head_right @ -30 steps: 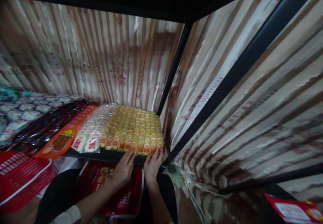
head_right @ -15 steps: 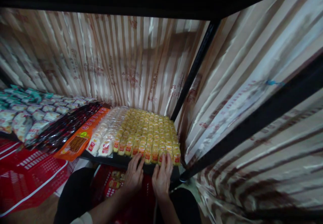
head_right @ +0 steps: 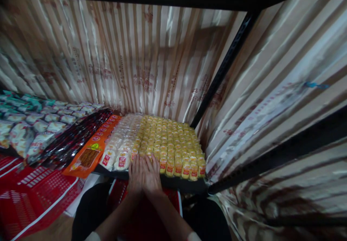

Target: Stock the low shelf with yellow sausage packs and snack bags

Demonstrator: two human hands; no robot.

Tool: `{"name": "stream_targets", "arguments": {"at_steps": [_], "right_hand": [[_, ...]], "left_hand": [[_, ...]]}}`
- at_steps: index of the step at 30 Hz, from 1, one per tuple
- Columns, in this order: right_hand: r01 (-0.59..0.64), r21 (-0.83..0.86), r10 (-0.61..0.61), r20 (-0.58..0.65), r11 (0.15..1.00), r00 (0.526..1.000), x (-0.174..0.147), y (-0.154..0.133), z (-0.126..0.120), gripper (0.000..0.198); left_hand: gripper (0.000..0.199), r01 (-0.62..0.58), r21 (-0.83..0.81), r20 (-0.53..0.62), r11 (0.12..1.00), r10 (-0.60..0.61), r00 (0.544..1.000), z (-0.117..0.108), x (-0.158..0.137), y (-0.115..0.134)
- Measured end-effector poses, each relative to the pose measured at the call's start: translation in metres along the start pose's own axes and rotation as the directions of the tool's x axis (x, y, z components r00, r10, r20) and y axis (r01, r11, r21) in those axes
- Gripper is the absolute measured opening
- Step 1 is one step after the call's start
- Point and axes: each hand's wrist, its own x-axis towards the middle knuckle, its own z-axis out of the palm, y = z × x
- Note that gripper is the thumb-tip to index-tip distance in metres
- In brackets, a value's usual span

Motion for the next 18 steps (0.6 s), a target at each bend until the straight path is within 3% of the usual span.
{"name": "stream_targets", "arguments": {"at_steps": [6, 11, 18], "right_hand": [[-0.009, 0.001, 0.009, -0.141, 1.0, 0.99, -0.02, 0.003, 0.001, 0.045], [0.016, 0.04, -0.012, -0.102, 0.999, 0.995, -0.038, 0.002, -0.002, 0.048], [0.037, 0.159, -0.017, -0.129, 0.987, 0.991, -0.029, 0.003, 0.002, 0.049]], "left_hand": [[0.056, 0.011, -0.129, 0.0, 0.992, -0.011, 1.0, -0.006, -0.011, 0.004], [0.053, -0.122, -0.335, 0.075, 0.934, 0.155, 0.985, -0.003, -0.029, 0.002], [0.054, -0.144, -0.334, 0.071, 0.932, 0.177, 0.982, -0.007, -0.022, 0.002]]}}
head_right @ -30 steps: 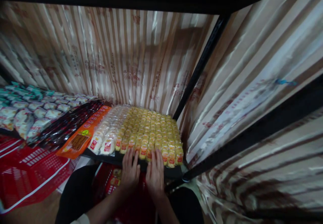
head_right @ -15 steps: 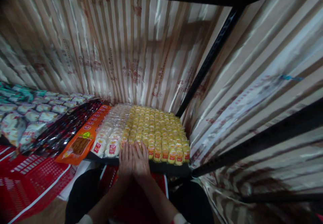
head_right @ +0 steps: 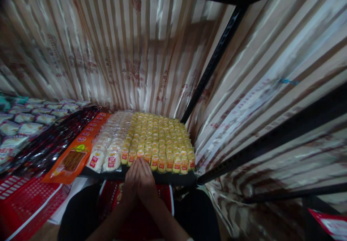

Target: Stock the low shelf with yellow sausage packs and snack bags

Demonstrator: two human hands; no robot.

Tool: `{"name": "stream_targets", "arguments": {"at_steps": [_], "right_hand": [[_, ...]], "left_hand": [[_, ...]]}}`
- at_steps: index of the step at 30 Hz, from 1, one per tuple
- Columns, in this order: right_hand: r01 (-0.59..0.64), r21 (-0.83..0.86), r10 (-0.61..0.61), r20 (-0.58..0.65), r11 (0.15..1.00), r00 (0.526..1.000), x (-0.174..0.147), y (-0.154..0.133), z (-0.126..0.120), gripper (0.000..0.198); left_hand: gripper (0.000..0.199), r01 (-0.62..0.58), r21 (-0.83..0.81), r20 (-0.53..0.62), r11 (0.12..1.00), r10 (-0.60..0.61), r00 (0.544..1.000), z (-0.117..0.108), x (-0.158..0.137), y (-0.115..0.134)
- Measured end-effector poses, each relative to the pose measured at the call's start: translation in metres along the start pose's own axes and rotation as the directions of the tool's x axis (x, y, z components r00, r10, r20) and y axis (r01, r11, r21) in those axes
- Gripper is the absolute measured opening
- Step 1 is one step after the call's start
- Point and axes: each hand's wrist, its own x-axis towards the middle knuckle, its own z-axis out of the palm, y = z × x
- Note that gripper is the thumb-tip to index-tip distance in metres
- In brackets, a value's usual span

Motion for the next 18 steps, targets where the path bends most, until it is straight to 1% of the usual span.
{"name": "stream_targets", "arguments": {"at_steps": [2, 4, 8, 10, 12, 14, 18], "right_hand": [[-0.022, -0.002, 0.022, -0.024, 1.0, 0.999, -0.003, 0.0, -0.005, 0.048], [-0.06, -0.03, 0.059, -0.039, 0.998, 0.997, -0.009, 0.001, -0.012, 0.048], [-0.107, -0.06, 0.106, -0.023, 0.992, 0.994, -0.022, 0.007, -0.022, 0.048], [-0.115, -0.057, 0.114, -0.023, 0.992, 0.993, -0.026, 0.01, -0.023, 0.048], [-0.123, -0.044, 0.122, -0.028, 0.991, 0.992, -0.028, 0.013, -0.021, 0.049], [-0.113, -0.024, 0.112, -0.029, 0.993, 0.993, -0.027, 0.015, -0.02, 0.049], [-0.126, -0.021, 0.125, -0.036, 0.992, 0.991, -0.018, 0.017, -0.023, 0.046]], "left_hand": [[0.054, 0.005, -0.01, -0.022, 1.0, -0.005, 1.0, -0.002, 0.001, 0.002], [0.053, -0.005, -0.042, -0.019, 0.999, 0.004, 1.0, -0.004, 0.0, 0.005], [0.053, -0.117, -0.146, -0.02, 0.982, 0.115, 0.993, -0.003, 0.001, 0.013], [0.054, -0.133, -0.164, -0.013, 0.978, 0.133, 0.991, -0.001, 0.002, 0.017], [0.055, -0.109, -0.139, 0.02, 0.984, 0.113, 0.993, 0.002, 0.003, 0.02], [0.056, -0.087, -0.076, 0.034, 0.993, 0.089, 0.995, 0.007, 0.004, 0.022], [0.057, -0.077, 0.05, -0.001, 0.996, 0.078, 0.997, 0.016, 0.004, 0.027]]}}
